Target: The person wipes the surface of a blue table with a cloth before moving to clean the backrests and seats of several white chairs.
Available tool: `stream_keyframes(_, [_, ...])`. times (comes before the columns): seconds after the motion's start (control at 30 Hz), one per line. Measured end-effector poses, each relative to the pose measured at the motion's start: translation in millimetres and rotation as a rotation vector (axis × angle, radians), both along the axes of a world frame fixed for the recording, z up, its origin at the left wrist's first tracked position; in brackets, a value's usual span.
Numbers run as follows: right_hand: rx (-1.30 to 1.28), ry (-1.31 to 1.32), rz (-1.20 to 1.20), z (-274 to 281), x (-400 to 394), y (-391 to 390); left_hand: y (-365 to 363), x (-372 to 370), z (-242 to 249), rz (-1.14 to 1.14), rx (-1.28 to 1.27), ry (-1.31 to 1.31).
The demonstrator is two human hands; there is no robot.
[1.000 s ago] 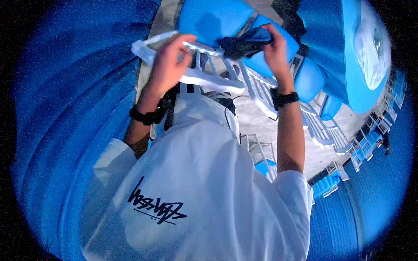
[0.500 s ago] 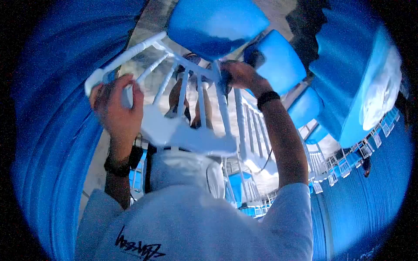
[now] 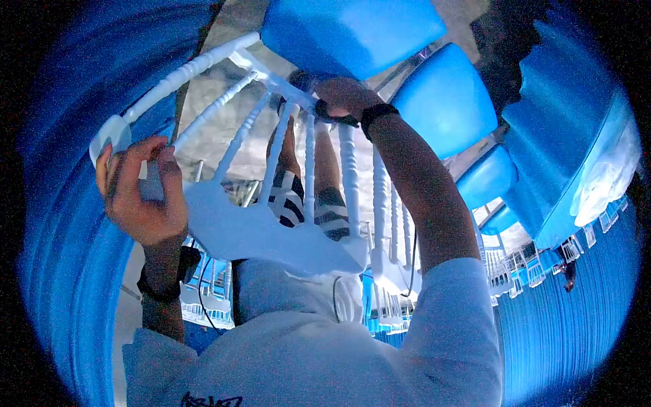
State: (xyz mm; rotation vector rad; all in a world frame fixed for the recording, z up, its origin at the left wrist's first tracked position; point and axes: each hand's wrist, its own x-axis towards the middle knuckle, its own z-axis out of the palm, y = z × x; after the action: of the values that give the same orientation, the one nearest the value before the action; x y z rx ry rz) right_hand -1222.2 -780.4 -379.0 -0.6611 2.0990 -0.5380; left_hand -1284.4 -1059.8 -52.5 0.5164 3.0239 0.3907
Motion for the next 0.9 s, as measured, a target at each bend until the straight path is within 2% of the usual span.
stream_keyframes(0.13, [0.139, 0.054, 0.015, 39.8, -0.8, -12.6, 3.2, -1.5, 0.5, -0.024, -0.015, 0.025])
stream_keyframes(0.27, [0.083, 0.014, 0.03, 13.9, 9.4, -12.7, 5.9, -2.9, 0.9, -0.011, -0.021, 0.034])
stream_keyframes(0.3, [-0.043, 0.021, -0.04, 3.4, 12.1, -0.5, 7.0, -3.0, 2.2, -0.003, -0.029, 0.021])
stream_keyframes(0.37, [-0.062, -0.074, -0.029, -15.5, 2.1, 5.9, 7.8, -3.1, 3.1, 0.003, -0.04, 0.007])
stream_keyframes(0.43, [-0.092, -0.151, -0.017, -14.7, -7.7, 6.6, 7.2, -2.1, 3.3, 0.001, -0.049, 0.005])
stream_keyframes(0.53, [-0.004, -0.056, -0.035, 4.9, -4.2, -3.7, 7.2, -1.9, 2.9, 0.003, -0.072, 0.003])
stream_keyframes(0.63, [-0.086, 0.064, -0.125, 14.4, 9.1, -8.2, 8.4, -2.5, 2.8, -0.004, -0.072, 0.01])
stream_keyframes(0.77, [-0.165, -0.029, -0.106, -12.2, 0.5, 10.5, 6.4, 0.1, 3.8, -0.026, -0.076, 0.003])
stream_keyframes(0.87, [-0.133, -0.104, -0.066, -14.3, -14.4, 21.3, 5.2, -2.4, 0.7, -0.027, -0.05, 0.029])
stream_keyframes(0.9, [-0.156, -0.162, -0.222, -41.4, -3.9, 22.2, 5.6, -1.7, 1.7, -0.027, -0.042, 0.025])
